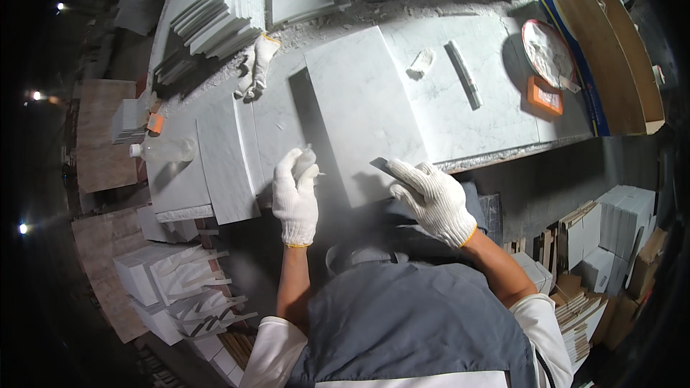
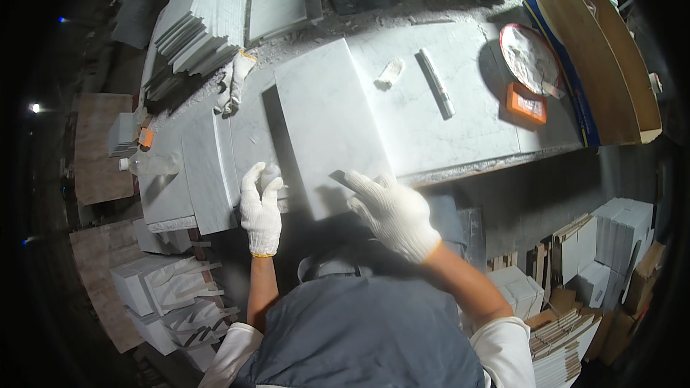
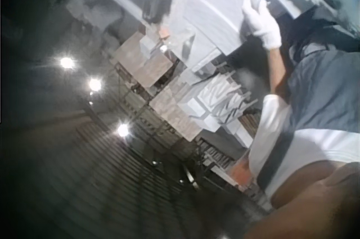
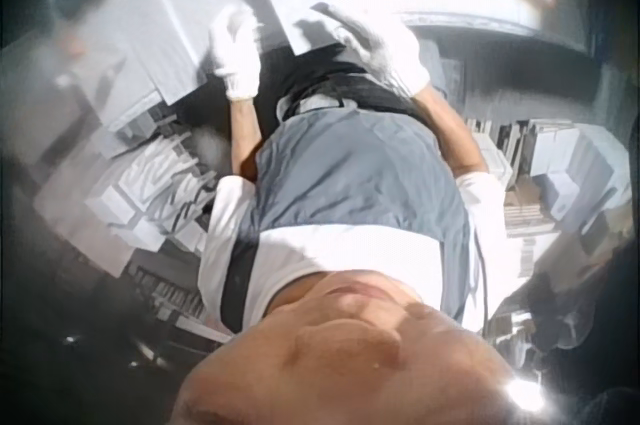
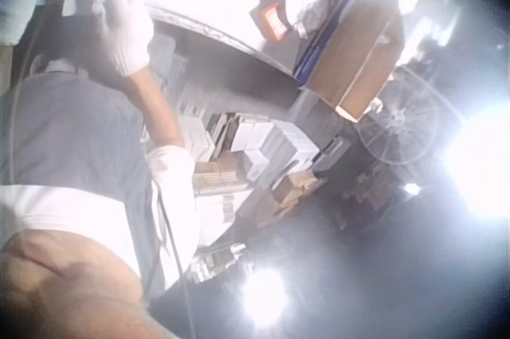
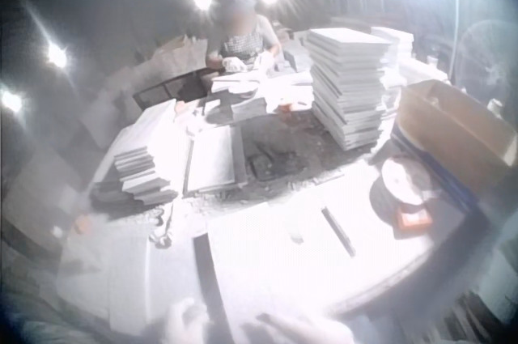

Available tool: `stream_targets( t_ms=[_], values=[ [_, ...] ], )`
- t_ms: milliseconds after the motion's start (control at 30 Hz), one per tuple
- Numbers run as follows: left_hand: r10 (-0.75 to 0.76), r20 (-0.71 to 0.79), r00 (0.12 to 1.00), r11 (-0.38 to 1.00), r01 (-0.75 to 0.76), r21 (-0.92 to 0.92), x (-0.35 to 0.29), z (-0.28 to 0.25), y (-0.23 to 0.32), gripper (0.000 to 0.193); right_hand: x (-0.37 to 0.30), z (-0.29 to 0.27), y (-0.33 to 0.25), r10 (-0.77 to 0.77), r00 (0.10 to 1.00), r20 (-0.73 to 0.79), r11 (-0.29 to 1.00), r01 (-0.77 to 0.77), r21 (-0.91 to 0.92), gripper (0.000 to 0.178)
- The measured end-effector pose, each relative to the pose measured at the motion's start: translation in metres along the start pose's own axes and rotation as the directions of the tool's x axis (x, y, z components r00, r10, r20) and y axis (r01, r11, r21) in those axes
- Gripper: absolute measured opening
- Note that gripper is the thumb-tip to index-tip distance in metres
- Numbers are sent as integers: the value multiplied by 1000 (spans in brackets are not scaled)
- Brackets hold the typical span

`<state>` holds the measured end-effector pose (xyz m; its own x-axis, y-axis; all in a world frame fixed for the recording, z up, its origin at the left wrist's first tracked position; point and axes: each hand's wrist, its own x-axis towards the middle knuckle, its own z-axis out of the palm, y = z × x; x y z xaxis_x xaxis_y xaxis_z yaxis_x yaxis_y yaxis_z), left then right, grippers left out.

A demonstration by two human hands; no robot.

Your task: The person scrapes residue from the surface of a white rectangular tile using a metal scraper. They repeatedly wipe the tile with a cloth and continue scraping along the edges and center. Finished tiles are stacked nearby.

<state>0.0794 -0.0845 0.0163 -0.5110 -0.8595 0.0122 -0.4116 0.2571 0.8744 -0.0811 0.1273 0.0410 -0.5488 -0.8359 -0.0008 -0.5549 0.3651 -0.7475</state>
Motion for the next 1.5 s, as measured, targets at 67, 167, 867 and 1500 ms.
stream_targets(
  t_ms=[67, 167, 867, 1500],
  values=[
    [-111, -24, 994, 994, 111, 2, 7, -2, -8, 47, -1, -3, 1, 18, 999, 28, 995, -20, 98, 47],
    [-51, -149, 987, 999, 53, 7, 23, -1, -25, 48, -5, -3, 4, -47, 996, -75, 982, 60, 176, 43],
    [96, -341, 935, 980, -30, 196, 71, 5, -90, 48, 3, -3, 16, 243, 923, 298, -80, -287, 955, 20],
    [380, -67, 923, 923, -383, -40, -50, 12, 38, 38, 17, 2, 1, 239, 905, 352, -168, -319, 933, 55]
  ],
)
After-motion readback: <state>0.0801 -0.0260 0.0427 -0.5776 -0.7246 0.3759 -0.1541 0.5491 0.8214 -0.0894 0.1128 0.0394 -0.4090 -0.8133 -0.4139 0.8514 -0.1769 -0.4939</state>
